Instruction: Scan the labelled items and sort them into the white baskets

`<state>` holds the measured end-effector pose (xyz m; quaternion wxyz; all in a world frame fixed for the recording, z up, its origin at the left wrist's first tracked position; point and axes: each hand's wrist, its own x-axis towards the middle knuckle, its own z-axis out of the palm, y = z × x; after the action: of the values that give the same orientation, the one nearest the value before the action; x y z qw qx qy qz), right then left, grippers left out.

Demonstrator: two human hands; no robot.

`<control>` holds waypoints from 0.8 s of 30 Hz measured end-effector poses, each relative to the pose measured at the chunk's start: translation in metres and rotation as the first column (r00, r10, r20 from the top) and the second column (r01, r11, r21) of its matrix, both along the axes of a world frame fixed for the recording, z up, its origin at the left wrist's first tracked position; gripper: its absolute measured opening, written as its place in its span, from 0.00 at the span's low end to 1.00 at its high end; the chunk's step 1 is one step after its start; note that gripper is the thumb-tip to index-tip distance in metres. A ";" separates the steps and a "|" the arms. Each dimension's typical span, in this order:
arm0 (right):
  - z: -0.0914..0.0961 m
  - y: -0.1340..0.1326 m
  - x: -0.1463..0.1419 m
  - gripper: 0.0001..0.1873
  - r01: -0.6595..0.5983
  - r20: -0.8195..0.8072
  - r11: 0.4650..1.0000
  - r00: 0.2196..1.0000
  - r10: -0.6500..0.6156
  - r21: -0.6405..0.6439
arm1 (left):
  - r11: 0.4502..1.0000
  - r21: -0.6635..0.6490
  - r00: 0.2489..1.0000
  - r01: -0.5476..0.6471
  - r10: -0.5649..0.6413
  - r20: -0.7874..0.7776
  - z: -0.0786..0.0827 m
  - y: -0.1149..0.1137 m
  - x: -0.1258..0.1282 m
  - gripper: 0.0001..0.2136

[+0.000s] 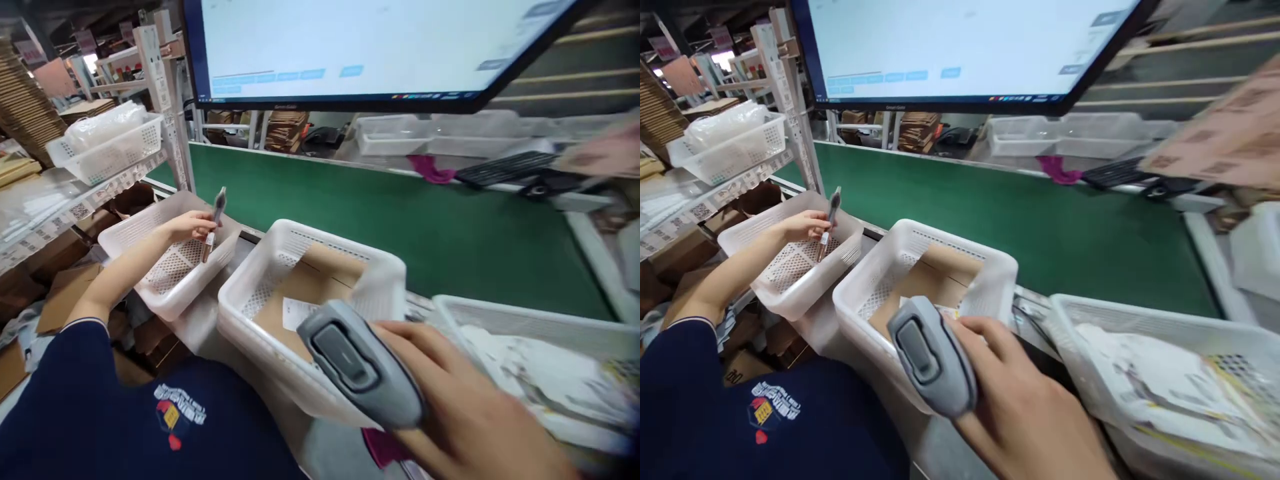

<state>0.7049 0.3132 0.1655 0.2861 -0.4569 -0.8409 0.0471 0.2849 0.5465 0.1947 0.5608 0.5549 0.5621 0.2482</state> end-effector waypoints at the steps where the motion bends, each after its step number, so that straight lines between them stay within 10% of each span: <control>1: 0.007 0.004 -0.011 0.45 -0.018 -0.002 0.999 1.000 0.018 0.028 | 0.999 0.006 0.998 0.037 -0.037 0.057 0.006 -0.004 0.015 0.10; 10: 0.027 0.004 -0.031 0.36 0.040 0.137 0.999 0.990 -0.038 -0.018 | 0.942 0.081 0.937 0.325 -0.332 0.109 0.011 -0.038 0.123 0.19; 19: 0.038 -0.048 0.042 0.28 0.349 -0.009 0.911 0.933 -0.360 -0.222 | 0.873 0.152 0.882 0.463 -0.437 -0.177 -0.027 -0.056 0.146 0.32; 22: 0.053 -0.046 0.102 0.22 0.629 -0.029 0.771 0.773 -0.634 -0.101 | 0.835 0.292 0.867 0.466 -0.367 -0.337 -0.038 -0.077 0.119 0.34; 24: 0.064 -0.039 0.151 0.19 0.824 -0.122 0.564 0.554 -0.823 -0.061 | 0.810 0.222 0.803 0.543 -0.422 -0.421 -0.043 -0.098 0.094 0.28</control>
<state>0.8557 0.2742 0.2300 0.3325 -0.7919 -0.5084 -0.0624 0.3794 0.4483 0.1522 0.3944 0.8023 0.4404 0.0825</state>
